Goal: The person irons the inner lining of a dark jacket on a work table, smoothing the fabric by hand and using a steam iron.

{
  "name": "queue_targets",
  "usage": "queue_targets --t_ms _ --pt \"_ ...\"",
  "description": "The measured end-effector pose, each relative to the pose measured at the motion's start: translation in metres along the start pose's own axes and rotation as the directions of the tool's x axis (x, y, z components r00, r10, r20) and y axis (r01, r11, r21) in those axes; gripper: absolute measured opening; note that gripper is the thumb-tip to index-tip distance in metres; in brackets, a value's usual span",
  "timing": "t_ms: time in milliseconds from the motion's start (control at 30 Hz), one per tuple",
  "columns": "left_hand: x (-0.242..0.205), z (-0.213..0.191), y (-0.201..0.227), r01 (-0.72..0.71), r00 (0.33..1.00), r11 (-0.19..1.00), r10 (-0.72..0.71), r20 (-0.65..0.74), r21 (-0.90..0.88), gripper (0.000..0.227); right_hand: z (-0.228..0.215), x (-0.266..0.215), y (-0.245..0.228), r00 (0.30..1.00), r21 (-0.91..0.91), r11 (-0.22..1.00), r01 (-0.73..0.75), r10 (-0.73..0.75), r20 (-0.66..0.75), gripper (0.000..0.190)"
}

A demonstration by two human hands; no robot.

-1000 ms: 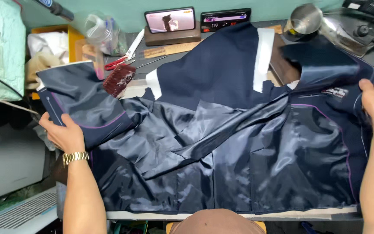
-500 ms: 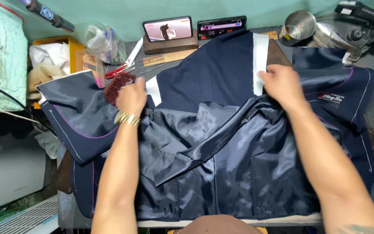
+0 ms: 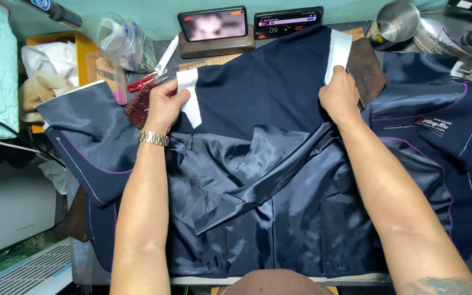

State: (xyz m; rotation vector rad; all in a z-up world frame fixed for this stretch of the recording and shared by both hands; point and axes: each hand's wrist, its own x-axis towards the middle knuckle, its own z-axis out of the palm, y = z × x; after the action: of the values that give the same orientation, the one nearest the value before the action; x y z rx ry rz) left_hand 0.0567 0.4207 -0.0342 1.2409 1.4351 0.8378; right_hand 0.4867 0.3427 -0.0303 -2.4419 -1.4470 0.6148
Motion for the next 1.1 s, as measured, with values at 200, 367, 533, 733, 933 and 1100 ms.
queue_targets --t_ms 200,367,533,733,933,1100 --pt "0.016 -0.005 -0.027 -0.21 0.976 0.878 0.159 0.151 0.43 0.022 0.013 0.019 0.027 0.994 -0.025 0.995 0.093 -0.094 -0.05 0.038" --pt "-0.008 0.009 0.001 -0.284 0.94 0.559 0.321 0.112 0.779 0.014 -0.01 -0.037 -0.017 0.942 -0.102 0.967 0.232 -0.25 -0.224 0.035" --pt "-0.091 0.062 0.091 -0.283 0.959 0.664 0.199 0.2 0.692 0.04 -0.042 -0.125 -0.075 0.8 0.006 0.868 0.497 -0.46 0.384 0.058" --pt "-0.154 0.063 0.07 -0.362 0.505 0.718 -0.385 0.773 0.594 0.042 -0.041 -0.168 -0.044 0.306 0.154 0.956 0.25 -0.229 0.924 0.035" --pt "-0.167 0.093 -0.014 -0.76 0.635 0.183 0.414 0.652 0.623 0.04 0.037 -0.151 0.003 0.527 0.073 0.553 0.83 -0.821 0.222 0.029" --pt "-0.092 0.082 -0.001 -0.427 0.796 0.138 0.527 0.298 0.894 0.047 0.051 -0.048 0.039 0.561 -0.286 0.574 0.768 -0.817 -0.133 0.021"
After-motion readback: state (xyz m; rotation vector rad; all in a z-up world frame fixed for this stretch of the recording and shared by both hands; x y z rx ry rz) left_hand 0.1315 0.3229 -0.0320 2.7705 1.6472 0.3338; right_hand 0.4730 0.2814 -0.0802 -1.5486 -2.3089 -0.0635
